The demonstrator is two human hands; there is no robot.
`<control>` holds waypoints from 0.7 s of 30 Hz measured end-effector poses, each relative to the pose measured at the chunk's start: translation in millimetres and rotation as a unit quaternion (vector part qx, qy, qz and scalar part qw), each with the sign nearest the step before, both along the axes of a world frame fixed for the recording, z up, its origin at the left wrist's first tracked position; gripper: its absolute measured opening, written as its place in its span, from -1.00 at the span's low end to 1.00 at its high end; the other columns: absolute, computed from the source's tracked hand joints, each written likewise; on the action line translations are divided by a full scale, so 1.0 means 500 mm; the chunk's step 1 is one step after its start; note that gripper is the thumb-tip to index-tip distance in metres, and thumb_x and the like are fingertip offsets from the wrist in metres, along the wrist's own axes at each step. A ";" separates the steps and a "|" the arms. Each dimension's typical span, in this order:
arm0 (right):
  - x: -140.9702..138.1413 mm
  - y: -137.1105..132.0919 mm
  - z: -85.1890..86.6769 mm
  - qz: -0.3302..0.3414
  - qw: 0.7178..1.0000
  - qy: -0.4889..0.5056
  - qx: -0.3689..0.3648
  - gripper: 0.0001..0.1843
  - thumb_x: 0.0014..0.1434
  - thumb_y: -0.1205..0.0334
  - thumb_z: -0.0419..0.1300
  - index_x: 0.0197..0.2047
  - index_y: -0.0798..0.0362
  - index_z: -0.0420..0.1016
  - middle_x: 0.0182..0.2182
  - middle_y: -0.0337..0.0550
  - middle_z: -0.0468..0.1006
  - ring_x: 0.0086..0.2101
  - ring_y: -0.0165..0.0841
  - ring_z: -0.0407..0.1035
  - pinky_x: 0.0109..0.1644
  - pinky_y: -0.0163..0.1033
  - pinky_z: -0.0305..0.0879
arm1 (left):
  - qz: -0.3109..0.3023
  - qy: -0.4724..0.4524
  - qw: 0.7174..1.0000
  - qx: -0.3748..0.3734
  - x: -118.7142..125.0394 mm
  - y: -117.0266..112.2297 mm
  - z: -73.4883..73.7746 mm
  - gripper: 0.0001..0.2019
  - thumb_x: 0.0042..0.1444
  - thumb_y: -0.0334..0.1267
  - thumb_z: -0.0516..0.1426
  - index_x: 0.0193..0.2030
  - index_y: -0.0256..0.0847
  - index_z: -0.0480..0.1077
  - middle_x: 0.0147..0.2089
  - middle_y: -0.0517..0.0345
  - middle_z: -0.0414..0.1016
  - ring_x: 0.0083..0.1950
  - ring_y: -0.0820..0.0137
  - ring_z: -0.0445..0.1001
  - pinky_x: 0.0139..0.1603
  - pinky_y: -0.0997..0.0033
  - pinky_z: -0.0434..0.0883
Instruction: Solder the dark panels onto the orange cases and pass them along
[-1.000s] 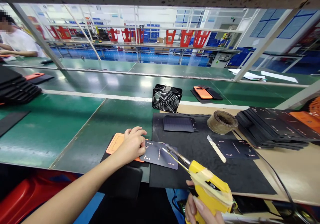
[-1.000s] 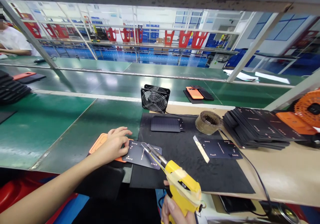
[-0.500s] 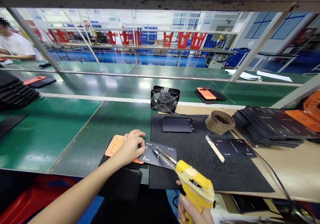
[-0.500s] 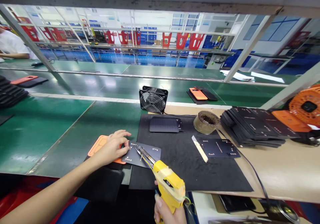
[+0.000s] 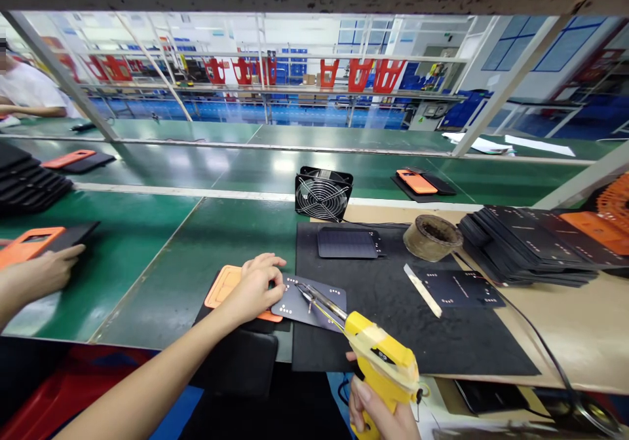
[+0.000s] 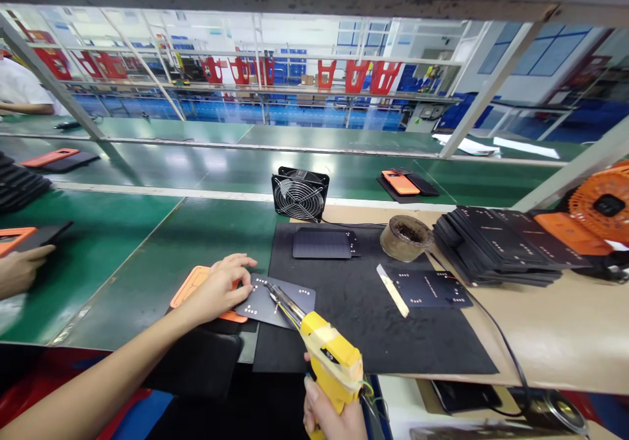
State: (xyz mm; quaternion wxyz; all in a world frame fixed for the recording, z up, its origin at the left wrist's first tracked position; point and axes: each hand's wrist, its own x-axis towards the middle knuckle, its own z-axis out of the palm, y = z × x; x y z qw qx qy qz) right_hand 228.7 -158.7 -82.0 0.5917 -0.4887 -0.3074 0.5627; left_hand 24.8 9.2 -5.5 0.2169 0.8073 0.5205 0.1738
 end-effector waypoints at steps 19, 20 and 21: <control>-0.013 -0.016 0.008 -0.024 0.998 -0.027 -0.050 -0.16 -0.02 -0.25 0.29 0.12 0.18 0.24 -0.74 -0.38 0.24 -0.68 -0.37 0.11 -0.56 -0.26 0.08 | 0.019 -0.013 1.000 -0.019 0.020 0.017 0.005 -0.87 -0.09 -0.42 0.06 -0.61 -0.22 0.29 0.02 0.10 0.43 0.17 0.23 0.25 0.20 0.10 0.17; -0.012 -0.017 0.006 -0.021 0.998 -0.035 -0.046 -0.15 -0.01 -0.25 0.29 0.14 0.19 0.22 -0.74 -0.37 0.25 -0.68 -0.37 0.11 -0.55 -0.25 0.09 | 0.020 -0.025 0.999 -0.014 0.012 0.019 0.007 -0.87 -0.08 -0.40 0.05 -0.61 -0.22 0.28 0.02 0.09 0.43 0.17 0.22 0.25 0.20 0.11 0.17; -0.011 -0.017 0.004 -0.018 0.998 -0.042 -0.043 -0.14 0.00 -0.25 0.28 0.15 0.19 0.21 -0.73 -0.37 0.25 -0.68 -0.36 0.12 -0.54 -0.23 0.10 | 0.024 -0.034 0.999 -0.007 0.002 0.020 0.010 -0.86 -0.07 -0.37 0.04 -0.60 -0.21 0.27 0.02 0.08 0.42 0.17 0.22 0.25 0.20 0.11 0.18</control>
